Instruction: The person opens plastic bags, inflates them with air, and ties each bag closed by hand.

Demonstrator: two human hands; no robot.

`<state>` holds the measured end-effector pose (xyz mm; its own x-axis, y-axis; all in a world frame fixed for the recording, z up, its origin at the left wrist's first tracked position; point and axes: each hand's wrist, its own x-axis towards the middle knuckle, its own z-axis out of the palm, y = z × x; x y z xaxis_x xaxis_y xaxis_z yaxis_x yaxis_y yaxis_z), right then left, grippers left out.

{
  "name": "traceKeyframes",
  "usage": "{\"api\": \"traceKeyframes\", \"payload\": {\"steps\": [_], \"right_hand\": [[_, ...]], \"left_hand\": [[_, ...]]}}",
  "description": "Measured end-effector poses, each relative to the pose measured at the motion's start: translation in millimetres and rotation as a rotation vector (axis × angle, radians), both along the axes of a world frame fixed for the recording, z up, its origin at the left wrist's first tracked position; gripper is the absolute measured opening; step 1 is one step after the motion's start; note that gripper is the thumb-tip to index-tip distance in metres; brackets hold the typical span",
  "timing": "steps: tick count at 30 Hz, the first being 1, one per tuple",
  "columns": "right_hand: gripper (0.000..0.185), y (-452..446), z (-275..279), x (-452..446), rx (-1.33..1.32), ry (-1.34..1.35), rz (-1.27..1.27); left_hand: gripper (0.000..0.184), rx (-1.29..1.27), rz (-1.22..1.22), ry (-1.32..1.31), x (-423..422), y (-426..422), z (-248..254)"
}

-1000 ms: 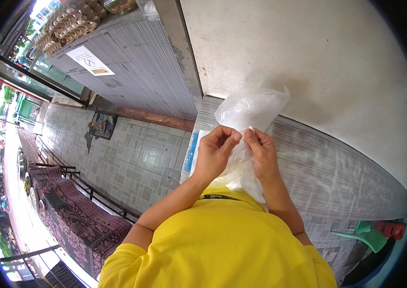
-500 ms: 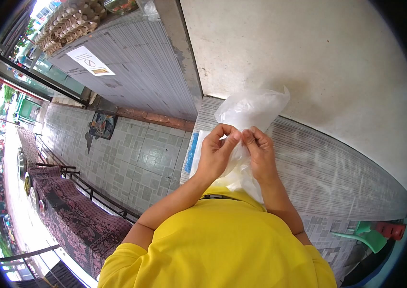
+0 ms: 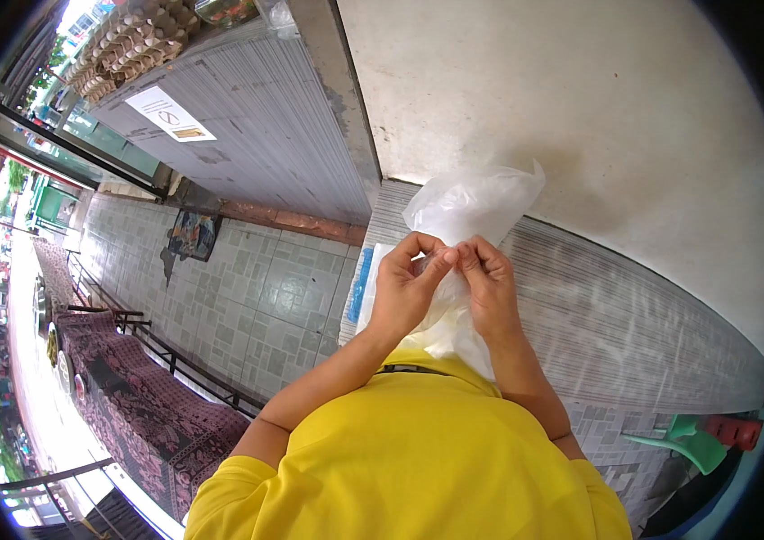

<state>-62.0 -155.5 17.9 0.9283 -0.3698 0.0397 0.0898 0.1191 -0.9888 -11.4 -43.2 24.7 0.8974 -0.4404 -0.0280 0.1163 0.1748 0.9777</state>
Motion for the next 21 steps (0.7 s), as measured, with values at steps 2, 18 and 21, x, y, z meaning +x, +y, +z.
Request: {"api": "traceKeyframes", "payload": {"steps": [2,18,21], "right_hand": [[0.026,-3,-1,-3,0.038,0.07,0.024],[0.005,0,8,-3,0.261,-0.033,-0.044],[0.005,0,9,-3,0.288,-0.031,-0.038]], "left_hand": [[0.019,-0.018,0.002,-0.001,0,0,3],[0.016,-0.03,-0.004,-0.096,2,5,-2],[0.018,-0.006,-0.016,-0.065,4,9,0]]}}
